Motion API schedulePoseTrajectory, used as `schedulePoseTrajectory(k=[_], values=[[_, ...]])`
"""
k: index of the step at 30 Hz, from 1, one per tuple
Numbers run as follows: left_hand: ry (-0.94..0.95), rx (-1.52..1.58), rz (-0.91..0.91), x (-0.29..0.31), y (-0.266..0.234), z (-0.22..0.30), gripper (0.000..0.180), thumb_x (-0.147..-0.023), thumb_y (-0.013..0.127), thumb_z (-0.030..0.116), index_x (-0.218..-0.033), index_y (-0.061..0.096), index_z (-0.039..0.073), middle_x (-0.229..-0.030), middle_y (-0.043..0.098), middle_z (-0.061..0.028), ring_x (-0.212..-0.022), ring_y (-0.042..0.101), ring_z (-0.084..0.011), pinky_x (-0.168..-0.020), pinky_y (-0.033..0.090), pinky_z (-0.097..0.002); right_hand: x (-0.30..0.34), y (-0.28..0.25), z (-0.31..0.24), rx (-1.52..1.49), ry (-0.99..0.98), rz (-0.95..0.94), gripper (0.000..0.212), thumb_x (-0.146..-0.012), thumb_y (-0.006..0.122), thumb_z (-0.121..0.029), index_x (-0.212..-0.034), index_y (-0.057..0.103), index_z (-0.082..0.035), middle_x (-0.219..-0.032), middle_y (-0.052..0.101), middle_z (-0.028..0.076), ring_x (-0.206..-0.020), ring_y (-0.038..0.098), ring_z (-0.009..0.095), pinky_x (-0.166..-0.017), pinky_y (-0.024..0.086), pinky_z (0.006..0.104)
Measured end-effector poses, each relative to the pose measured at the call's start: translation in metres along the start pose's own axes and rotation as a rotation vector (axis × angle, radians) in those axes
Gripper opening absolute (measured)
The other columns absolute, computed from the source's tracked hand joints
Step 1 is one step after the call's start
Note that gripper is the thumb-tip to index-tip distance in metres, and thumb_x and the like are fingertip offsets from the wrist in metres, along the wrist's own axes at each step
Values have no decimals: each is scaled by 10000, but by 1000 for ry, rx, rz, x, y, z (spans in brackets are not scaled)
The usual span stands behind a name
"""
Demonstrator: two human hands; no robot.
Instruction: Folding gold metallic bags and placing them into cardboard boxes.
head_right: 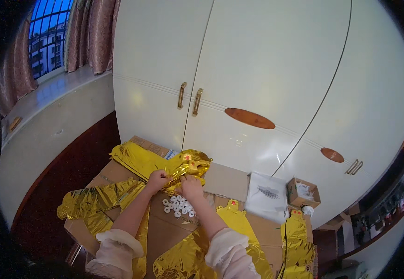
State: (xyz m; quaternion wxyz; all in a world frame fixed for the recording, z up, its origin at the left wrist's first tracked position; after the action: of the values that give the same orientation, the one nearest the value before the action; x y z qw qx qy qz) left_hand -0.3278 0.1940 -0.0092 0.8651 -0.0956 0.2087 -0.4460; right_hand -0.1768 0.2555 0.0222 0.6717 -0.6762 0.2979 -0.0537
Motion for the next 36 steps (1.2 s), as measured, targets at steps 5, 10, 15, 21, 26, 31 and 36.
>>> schedulePoseTrajectory(k=[5,10,15,21,26,31,36], values=[[21,-60,64,-8,-6,2,248,-772,764,187,-810,599,6,-694,608,-97,-628,567,-180,-605,460,-330,-10,19,21,40,123,-188,767,-758,716,-542,-1375,462,-163,-1321,525,159,-1235,508,334,-998,436,432],[306,-99,287,-13,-54,66,219,-873,640,159,-1015,561,12,-763,622,-175,-676,610,-318,-632,468,-386,-17,15,13,-95,217,-413,855,-764,681,-603,-1462,360,-227,-1470,406,163,-1365,383,342,-1071,323,554],[394,-328,559,-42,-156,157,186,-930,551,152,-1075,549,36,-807,630,-197,-788,640,-373,-681,491,-414,-14,11,19,-28,233,-447,911,-754,673,-638,-1484,298,-244,-1502,335,201,-1374,361,377,-1055,341,586],[705,-276,932,-18,-294,298,161,-927,535,103,-1060,585,29,-891,660,-133,-835,653,-224,-748,499,-330,-15,4,11,-21,240,-460,919,-738,703,-613,-1480,305,-246,-1475,352,234,-1371,361,376,-1104,224,616],[772,-347,688,17,-284,384,150,-898,573,109,-1031,600,46,-806,660,-138,-717,669,-221,-675,512,-348,-7,-30,-3,-105,211,-151,997,-726,752,-551,-1495,263,-149,-1470,349,225,-1357,369,377,-1121,251,549],[775,-859,357,45,-201,393,142,-869,614,240,-913,640,108,-760,658,-149,-715,650,-357,-639,514,-460,24,-126,-64,-973,27,87,1099,-715,842,-297,-1528,129,-98,-1497,299,223,-1401,300,363,-1144,272,434],[790,-879,49,91,-123,410,152,-873,616,229,-899,637,81,-780,668,-124,-749,655,-336,-657,519,-452,92,-192,-106,-1195,-61,99,1308,-653,889,-317,-1522,-59,-79,-1433,323,241,-1346,345,350,-1126,275,426]])
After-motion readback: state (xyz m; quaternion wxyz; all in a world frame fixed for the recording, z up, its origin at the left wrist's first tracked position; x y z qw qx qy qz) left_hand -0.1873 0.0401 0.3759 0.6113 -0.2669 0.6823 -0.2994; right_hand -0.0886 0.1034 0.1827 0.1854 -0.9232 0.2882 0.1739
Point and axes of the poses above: each hand's wrist, its own x-axis away from the middle knuckle, its own y-axis out of the palm, z = x × y, the point moved 7 cm from there along -x, towards the middle knuckle
